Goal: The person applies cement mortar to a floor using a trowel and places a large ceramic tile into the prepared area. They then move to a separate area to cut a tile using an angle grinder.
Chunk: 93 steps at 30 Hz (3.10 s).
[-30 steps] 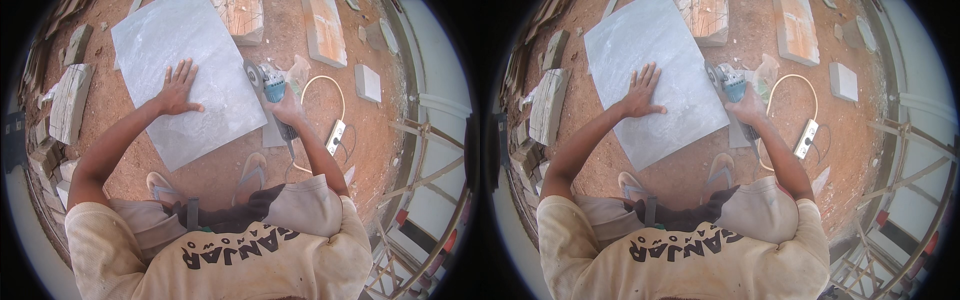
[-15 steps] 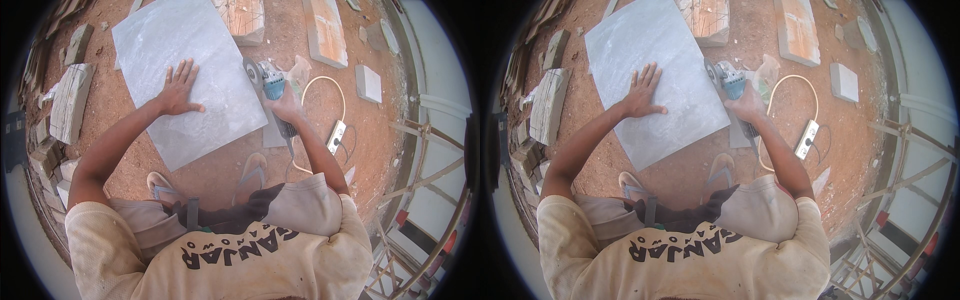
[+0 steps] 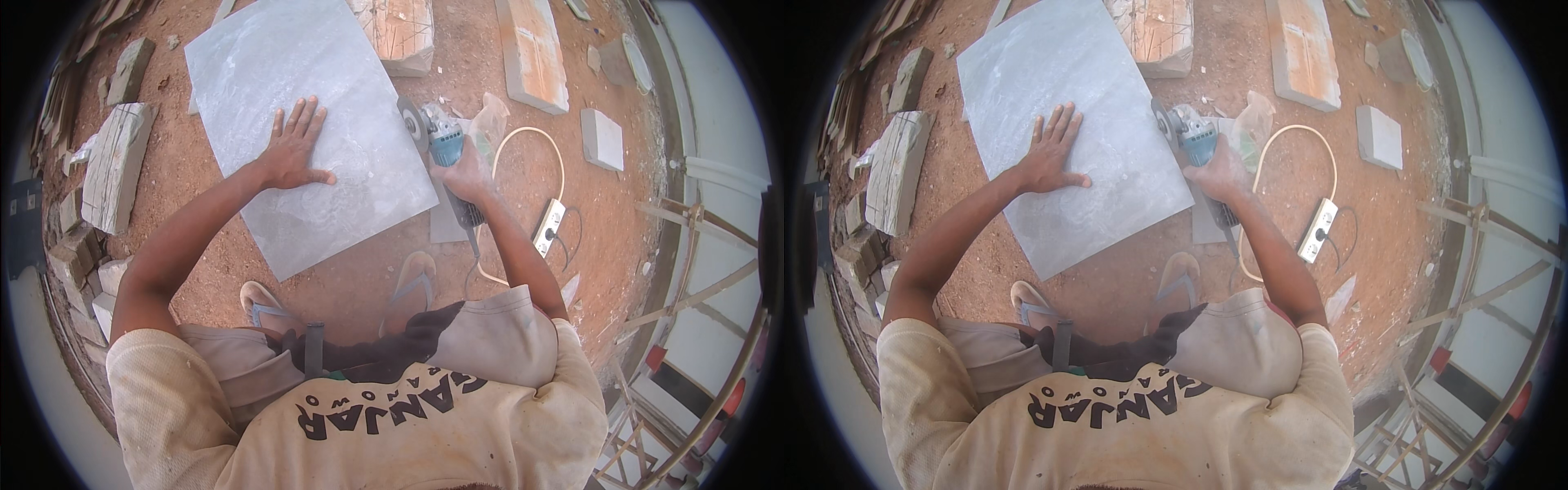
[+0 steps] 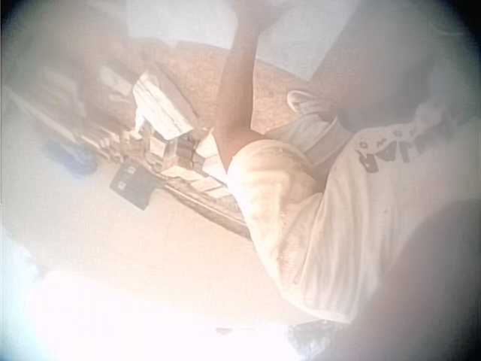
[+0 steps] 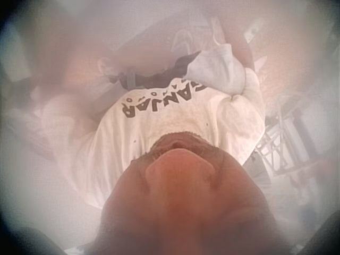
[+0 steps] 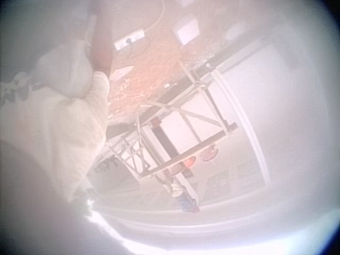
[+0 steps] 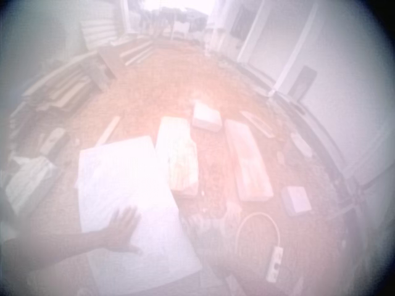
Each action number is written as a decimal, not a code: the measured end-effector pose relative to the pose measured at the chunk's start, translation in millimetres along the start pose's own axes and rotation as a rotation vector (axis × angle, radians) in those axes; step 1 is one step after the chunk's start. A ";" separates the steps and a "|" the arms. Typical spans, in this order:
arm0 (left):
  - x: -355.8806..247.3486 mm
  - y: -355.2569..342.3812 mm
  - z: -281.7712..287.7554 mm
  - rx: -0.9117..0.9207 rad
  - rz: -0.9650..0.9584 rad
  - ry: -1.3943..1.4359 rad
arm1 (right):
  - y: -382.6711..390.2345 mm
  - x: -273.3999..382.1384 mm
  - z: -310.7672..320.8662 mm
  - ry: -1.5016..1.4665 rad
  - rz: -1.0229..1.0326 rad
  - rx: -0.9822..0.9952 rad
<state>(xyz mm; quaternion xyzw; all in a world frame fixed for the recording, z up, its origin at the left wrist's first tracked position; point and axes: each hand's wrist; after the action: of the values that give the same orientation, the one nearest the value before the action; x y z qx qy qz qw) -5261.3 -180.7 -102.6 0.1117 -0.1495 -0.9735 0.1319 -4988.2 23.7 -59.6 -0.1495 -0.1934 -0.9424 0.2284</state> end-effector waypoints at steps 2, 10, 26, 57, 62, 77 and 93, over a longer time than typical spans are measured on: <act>0.7 0.1 -0.7 -0.003 0.001 -0.002 | -0.2 -2.3 -3.0 0.015 0.005 -0.007; 0.9 0.4 0.8 0.004 -0.003 0.009 | -3.8 -3.6 -5.5 -0.043 0.030 -0.017; 1.0 -0.5 -3.0 -0.011 -0.005 -0.003 | -7.0 3.3 -0.6 -0.012 0.004 0.034; 17.3 63.0 -35.6 -0.476 0.324 0.188 | 29.1 -8.2 26.8 -0.322 0.000 -0.067; 45.2 98.0 -40.3 -0.331 1.070 1.044 | 35.8 -40.8 17.9 -0.503 -0.062 -0.136; 49.1 77.5 -92.4 -0.664 1.203 0.787 | 55.3 -42.7 3.2 -0.615 0.010 -0.184; 192.3 56.2 -55.3 -0.541 0.678 0.408 | 70.7 -54.1 8.1 -0.658 -0.047 -0.042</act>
<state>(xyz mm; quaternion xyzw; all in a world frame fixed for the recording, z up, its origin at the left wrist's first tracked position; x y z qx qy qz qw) -5415.3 -302.7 -170.3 0.2071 0.1103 -0.8377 0.4931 -4906.2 -10.7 -51.5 -0.4460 -0.2408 -0.8524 0.1285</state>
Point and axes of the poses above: each hand's wrist, its own y-axis away from the middle knuckle, its own z-axis out of the back of the hand, x = y × z, and after that the axes turned 9 degrees about -x, right-handed
